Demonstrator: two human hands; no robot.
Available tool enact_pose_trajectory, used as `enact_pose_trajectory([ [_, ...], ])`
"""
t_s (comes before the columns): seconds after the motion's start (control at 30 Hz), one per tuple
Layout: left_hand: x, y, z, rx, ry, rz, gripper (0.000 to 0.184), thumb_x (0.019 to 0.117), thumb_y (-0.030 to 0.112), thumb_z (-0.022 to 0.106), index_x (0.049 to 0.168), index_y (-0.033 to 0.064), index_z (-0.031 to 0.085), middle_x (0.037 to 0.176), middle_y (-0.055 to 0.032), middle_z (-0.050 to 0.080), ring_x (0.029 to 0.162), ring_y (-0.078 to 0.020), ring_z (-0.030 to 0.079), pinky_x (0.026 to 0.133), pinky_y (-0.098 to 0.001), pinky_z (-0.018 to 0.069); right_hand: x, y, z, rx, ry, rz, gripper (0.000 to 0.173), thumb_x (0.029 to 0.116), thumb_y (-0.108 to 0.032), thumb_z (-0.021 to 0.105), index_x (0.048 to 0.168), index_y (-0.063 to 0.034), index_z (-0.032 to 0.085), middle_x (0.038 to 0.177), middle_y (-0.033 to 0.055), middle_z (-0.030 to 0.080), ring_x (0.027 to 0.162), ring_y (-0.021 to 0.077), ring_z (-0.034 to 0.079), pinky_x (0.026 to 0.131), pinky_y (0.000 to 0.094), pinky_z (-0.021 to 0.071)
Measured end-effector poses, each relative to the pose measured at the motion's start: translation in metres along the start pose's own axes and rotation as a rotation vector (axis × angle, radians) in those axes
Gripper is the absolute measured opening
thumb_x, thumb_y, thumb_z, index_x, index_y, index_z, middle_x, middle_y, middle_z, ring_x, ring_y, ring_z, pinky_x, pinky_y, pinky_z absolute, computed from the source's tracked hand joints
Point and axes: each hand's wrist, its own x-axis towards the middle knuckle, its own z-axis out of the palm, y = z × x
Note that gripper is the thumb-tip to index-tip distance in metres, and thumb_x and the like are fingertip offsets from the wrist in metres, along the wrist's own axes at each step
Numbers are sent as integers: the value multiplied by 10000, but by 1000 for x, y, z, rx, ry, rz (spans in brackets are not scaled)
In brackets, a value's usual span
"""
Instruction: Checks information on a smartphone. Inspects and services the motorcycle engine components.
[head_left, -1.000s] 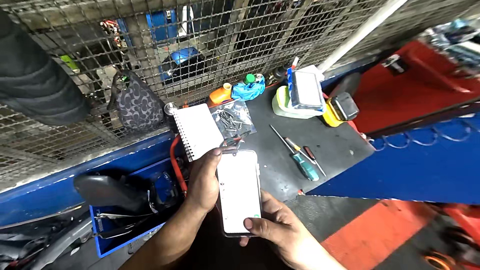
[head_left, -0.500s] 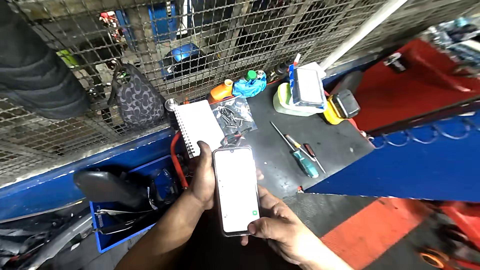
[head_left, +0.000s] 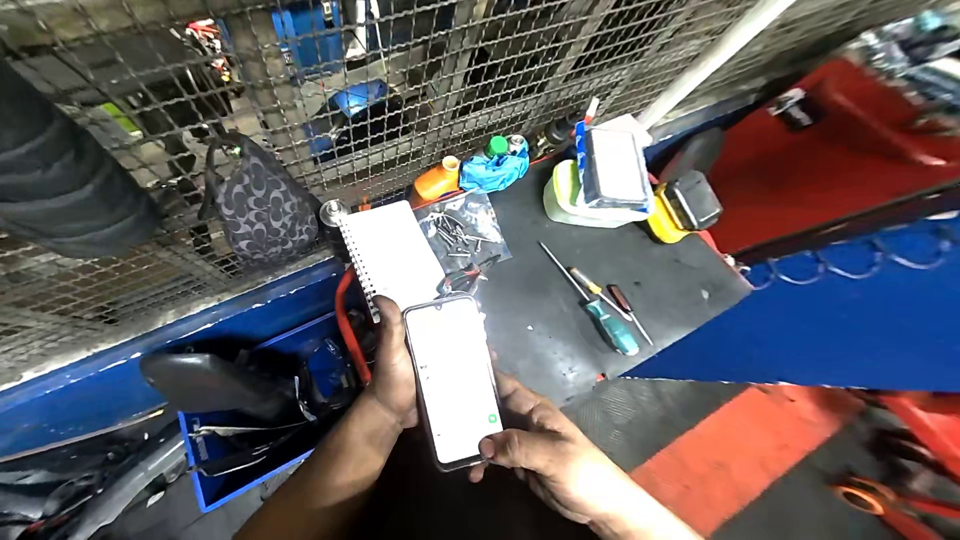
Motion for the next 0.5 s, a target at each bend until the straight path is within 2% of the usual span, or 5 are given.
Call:
enact_pose_trajectory([
  [0.13, 6, 2, 0, 17, 42, 15, 1018, 753, 970, 371, 1395, 209, 588, 1204, -133, 699, 1015, -256, 710, 840, -463, 608, 6, -1, -4, 5, -2, -1, 521, 918, -36, 650, 1414, -74, 496, 1185, 137, 680, 952, 247, 718, 755, 424, 644],
  [0.2, 10, 3, 1, 40, 73, 17, 1004, 764, 968, 332, 1383, 222, 594, 1175, -119, 707, 982, -239, 715, 807, -445, 616, 9, -1, -6, 17, 6, 4, 501, 915, -46, 663, 1393, -79, 515, 1165, 123, 693, 933, 233, 725, 746, 413, 646],
  [0.33, 18, 7, -4, 9, 133, 3, 1037, 766, 965, 354, 1394, 171, 577, 1156, -172, 701, 966, -290, 719, 809, -480, 616, 19, -1, -11, -9, 42, 47, 474, 925, -60, 662, 1378, -52, 522, 1169, 128, 690, 958, 249, 720, 779, 432, 642],
  [0.4, 24, 20, -2, 110, 328, 11, 1010, 807, 953, 237, 1378, 195, 584, 1153, -155, 720, 976, -298, 728, 804, -502, 620, 22, -1, -18, -221, 116, 85, 464, 964, -174, 682, 1390, -77, 525, 1174, 84, 702, 963, 218, 722, 820, 417, 642],
  [0.5, 53, 53, -8, 261, 593, 113, 887, 957, 791, 64, 1340, 164, 560, 1117, -148, 734, 984, -316, 733, 786, -528, 624, 21, 5, -38, -726, 301, 134, 489, 975, -412, 664, 1401, -196, 561, 1174, -62, 722, 1016, 70, 707, 909, 348, 611],
])
